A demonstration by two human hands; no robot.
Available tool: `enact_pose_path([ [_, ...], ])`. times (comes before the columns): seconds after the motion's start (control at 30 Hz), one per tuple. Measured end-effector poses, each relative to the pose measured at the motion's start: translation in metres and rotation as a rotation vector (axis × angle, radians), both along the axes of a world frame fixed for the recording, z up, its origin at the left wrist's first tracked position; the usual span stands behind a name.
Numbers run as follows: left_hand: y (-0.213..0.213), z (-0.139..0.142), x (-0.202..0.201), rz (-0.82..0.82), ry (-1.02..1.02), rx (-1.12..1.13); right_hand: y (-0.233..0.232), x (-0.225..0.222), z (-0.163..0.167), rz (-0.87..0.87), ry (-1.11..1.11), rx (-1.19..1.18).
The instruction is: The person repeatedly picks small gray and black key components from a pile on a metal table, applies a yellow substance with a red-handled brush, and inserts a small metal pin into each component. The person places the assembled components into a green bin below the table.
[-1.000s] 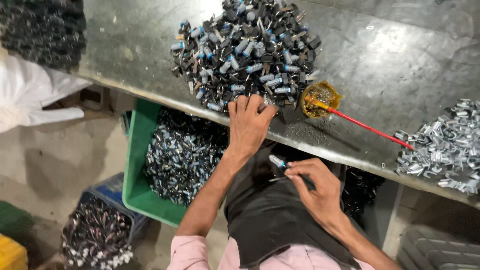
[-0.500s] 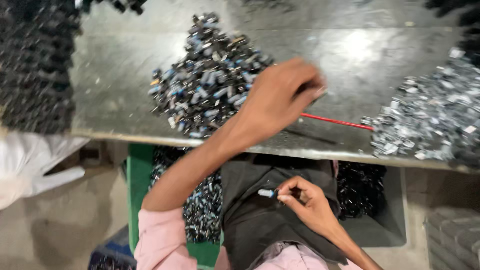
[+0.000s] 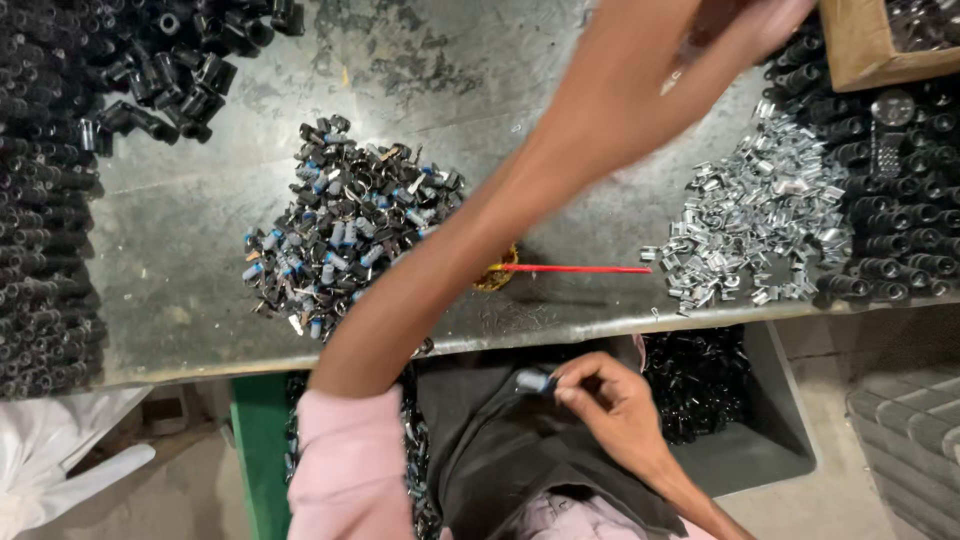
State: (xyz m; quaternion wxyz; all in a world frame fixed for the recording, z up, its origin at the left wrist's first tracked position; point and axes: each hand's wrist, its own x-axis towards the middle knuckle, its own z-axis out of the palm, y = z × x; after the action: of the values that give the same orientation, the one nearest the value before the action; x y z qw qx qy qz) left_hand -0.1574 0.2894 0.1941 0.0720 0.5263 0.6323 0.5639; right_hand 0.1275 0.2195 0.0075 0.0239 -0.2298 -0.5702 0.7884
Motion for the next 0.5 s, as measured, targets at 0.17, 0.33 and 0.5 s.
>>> enact_pose_path([
  [0.17, -0.187, -0.003, 0.094, 0.265, -0.114, -0.335, 0.007, -0.010, 0.017, -0.292, 0.159, 0.118],
  [0.33, -0.226, -0.086, 0.156, 0.350, -0.648, 0.002, -0.022, -0.037, 0.026, -0.087, 0.245, -0.005],
  [0.5, -0.243, -0.126, 0.183, 0.524, -1.099, 0.168, -0.039, -0.048, 0.038, 0.016, 0.397, 0.529],
])
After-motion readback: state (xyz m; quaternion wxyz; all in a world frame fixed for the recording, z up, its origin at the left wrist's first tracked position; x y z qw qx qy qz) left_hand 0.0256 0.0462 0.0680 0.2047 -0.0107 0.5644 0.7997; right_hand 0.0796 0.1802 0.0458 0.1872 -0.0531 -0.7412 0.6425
